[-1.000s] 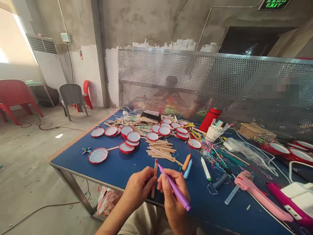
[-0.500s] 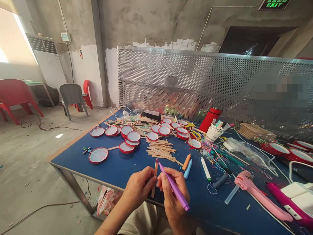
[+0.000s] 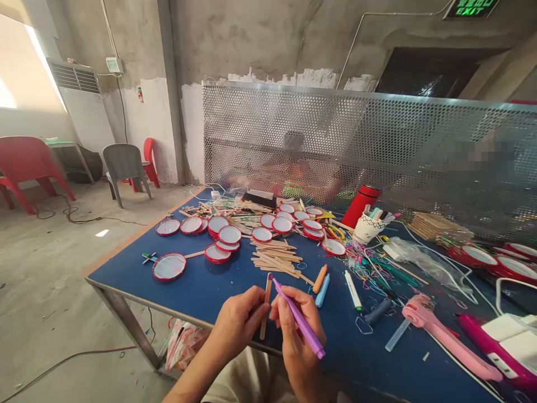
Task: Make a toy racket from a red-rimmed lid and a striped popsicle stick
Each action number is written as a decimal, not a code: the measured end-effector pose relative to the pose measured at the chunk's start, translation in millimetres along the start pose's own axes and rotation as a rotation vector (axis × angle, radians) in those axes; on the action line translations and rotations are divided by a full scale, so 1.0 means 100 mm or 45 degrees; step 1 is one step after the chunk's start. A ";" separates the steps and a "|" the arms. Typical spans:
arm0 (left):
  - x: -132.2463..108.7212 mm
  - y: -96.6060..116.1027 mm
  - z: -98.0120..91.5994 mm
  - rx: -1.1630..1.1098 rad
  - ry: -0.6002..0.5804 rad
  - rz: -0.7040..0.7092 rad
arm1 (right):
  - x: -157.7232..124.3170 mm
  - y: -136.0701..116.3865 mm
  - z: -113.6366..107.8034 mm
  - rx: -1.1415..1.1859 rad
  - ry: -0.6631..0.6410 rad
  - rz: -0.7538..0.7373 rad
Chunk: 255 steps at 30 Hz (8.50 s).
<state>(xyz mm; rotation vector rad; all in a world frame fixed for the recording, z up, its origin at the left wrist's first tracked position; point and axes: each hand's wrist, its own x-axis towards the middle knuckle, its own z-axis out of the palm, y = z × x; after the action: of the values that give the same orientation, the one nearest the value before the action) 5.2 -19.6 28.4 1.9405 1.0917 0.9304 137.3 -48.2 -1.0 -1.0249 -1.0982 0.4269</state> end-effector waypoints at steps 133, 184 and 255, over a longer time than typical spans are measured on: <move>0.00 -0.02 0.00 0.057 -0.061 -0.063 | -0.01 -0.02 -0.01 0.033 -0.028 -0.075; 0.00 -0.03 0.01 0.054 -0.061 -0.070 | -0.01 -0.03 -0.01 0.043 -0.051 -0.074; -0.01 -0.03 0.01 0.042 -0.024 -0.038 | -0.05 0.04 -0.03 0.019 -0.117 -0.032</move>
<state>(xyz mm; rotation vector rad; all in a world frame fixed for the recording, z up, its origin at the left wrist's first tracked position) 4.5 -19.1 24.9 1.9510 1.1287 0.8816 138.8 -51.6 -7.1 -0.9857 -1.1870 0.4649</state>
